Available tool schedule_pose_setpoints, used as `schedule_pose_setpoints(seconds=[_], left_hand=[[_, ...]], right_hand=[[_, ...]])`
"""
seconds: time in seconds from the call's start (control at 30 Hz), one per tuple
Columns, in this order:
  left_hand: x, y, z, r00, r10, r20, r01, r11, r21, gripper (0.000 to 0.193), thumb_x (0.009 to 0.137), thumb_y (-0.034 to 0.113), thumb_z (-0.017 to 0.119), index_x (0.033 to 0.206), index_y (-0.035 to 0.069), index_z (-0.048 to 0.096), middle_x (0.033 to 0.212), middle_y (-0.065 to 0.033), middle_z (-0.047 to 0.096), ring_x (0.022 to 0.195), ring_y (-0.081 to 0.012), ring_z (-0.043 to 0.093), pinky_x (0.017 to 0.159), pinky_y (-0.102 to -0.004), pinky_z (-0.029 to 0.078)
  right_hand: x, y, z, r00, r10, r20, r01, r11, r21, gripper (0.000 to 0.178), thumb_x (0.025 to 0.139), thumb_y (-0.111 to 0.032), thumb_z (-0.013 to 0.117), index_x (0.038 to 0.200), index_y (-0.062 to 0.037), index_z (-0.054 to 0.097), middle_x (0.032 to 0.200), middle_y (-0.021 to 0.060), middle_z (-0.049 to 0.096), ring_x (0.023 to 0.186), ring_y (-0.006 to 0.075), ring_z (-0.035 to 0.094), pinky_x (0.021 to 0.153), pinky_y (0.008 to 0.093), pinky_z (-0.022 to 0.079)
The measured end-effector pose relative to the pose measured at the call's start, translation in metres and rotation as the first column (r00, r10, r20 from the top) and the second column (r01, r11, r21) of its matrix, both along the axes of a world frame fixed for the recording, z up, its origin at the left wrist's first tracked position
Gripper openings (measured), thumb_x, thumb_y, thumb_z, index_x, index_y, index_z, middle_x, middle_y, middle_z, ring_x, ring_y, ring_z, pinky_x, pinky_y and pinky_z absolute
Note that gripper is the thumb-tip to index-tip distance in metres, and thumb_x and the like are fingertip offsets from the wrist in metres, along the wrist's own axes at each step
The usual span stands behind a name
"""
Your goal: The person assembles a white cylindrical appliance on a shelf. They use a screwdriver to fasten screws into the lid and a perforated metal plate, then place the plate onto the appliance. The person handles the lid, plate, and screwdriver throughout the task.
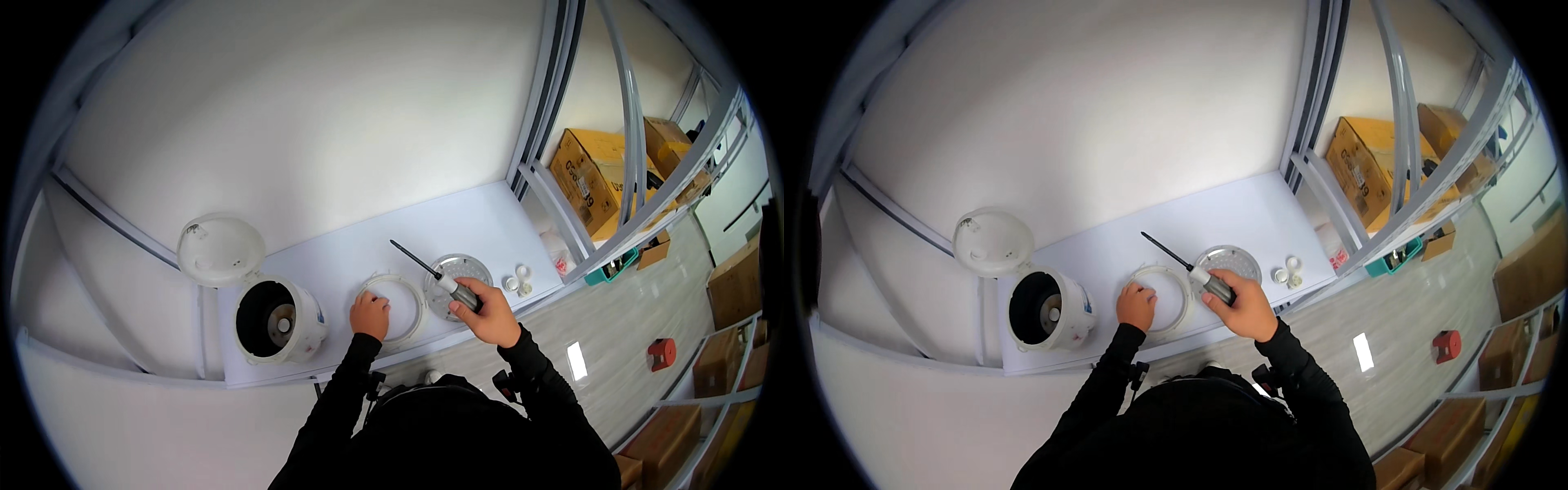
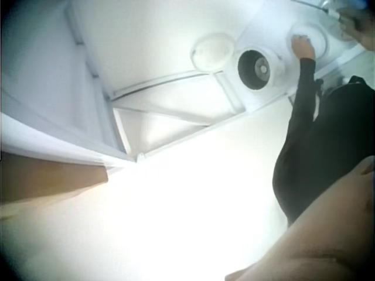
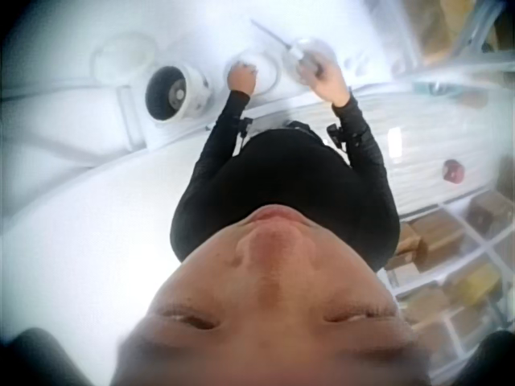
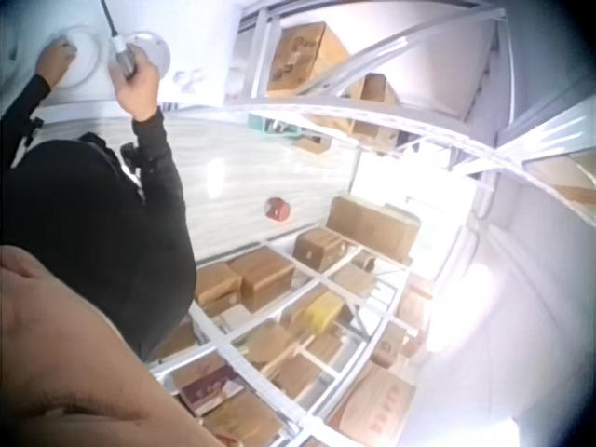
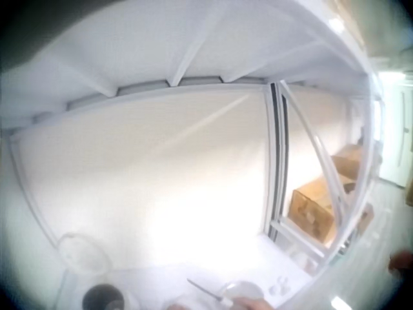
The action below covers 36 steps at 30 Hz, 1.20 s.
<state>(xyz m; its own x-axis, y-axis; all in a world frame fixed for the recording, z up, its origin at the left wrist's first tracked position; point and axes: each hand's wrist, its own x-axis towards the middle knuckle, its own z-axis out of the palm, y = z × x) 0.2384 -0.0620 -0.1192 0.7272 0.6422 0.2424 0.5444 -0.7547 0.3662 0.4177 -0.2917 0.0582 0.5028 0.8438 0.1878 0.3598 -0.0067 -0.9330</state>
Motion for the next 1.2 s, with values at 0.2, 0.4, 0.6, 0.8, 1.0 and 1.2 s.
schedule_pose_setpoints(seconds=[0.2, 0.4, 0.6, 0.8, 1.0, 1.2], left_hand=[[0.002, -0.003, -0.001, 0.997, 0.070, 0.010, -0.071, 0.997, 0.016, 0.010, 0.083, 0.023, 0.077, 0.089, 0.015, 0.076, 0.098, -0.0046, 0.064, 0.102, -0.0301, 0.062, 0.083, -0.0463, 0.050], [0.002, -0.003, 0.003, 0.990, 0.040, 0.136, -0.042, 0.999, 0.008, 0.011, 0.085, 0.021, 0.077, 0.087, 0.011, 0.073, 0.095, -0.0070, 0.064, 0.096, -0.0306, 0.062, 0.080, -0.0447, 0.051], [0.024, -0.003, 0.040, 0.840, 0.181, 0.511, 0.148, 0.830, -0.538, 0.013, 0.099, 0.015, 0.066, 0.101, 0.003, 0.064, 0.100, -0.0075, 0.073, 0.087, -0.0197, 0.067, 0.078, -0.0357, 0.054], [0.021, -0.009, 0.104, 0.632, 0.401, 0.663, 0.450, 0.507, -0.735, 0.013, 0.103, 0.011, 0.062, 0.111, 0.000, 0.063, 0.104, -0.0104, 0.073, 0.082, -0.0127, 0.064, 0.075, -0.0286, 0.054], [0.008, -0.012, 0.116, 0.398, 0.630, 0.667, 0.728, 0.225, -0.647, 0.020, 0.102, 0.010, 0.065, 0.120, 0.000, 0.065, 0.106, -0.0102, 0.070, 0.086, -0.0140, 0.062, 0.080, -0.0282, 0.053], [-0.003, -0.014, 0.119, 0.374, 0.663, 0.649, 0.795, 0.131, -0.592, 0.017, 0.104, 0.013, 0.063, 0.118, 0.002, 0.064, 0.097, -0.0049, 0.064, 0.087, -0.0147, 0.059, 0.082, -0.0308, 0.051]], right_hand=[[0.010, -0.001, -0.003, 1.000, 0.025, 0.016, -0.025, 0.999, 0.022, 0.039, 0.092, -0.018, 0.076, 0.125, 0.0005, 0.065, 0.089, 0.0142, 0.073, 0.077, 0.0184, 0.067, 0.073, 0.0319, 0.054], [0.017, 0.001, -0.004, 0.999, 0.023, 0.028, -0.024, 1.000, 0.018, 0.040, 0.092, -0.019, 0.077, 0.125, 0.0006, 0.065, 0.088, 0.0133, 0.072, 0.076, 0.0178, 0.067, 0.072, 0.0321, 0.053], [0.019, 0.009, -0.005, 0.997, 0.077, 0.013, -0.076, 0.997, -0.024, 0.043, 0.092, -0.018, 0.078, 0.128, 0.0015, 0.063, 0.099, 0.0119, 0.072, 0.091, 0.0154, 0.065, 0.083, 0.0316, 0.053], [0.018, 0.014, -0.008, 0.991, 0.127, 0.036, -0.125, 0.990, -0.057, 0.041, 0.092, -0.018, 0.077, 0.126, 0.0012, 0.065, 0.098, 0.0122, 0.072, 0.087, 0.0157, 0.065, 0.079, 0.0313, 0.053], [0.014, 0.018, -0.013, 0.978, 0.201, 0.059, -0.198, 0.979, -0.058, 0.041, 0.090, -0.018, 0.078, 0.125, 0.0010, 0.066, 0.092, 0.0135, 0.072, 0.077, 0.0163, 0.065, 0.073, 0.0311, 0.053], [0.010, 0.021, -0.015, 0.962, 0.262, 0.081, -0.254, 0.962, -0.100, 0.041, 0.091, -0.015, 0.078, 0.127, 0.0003, 0.066, 0.095, 0.0098, 0.072, 0.083, 0.0135, 0.063, 0.077, 0.0294, 0.053]])
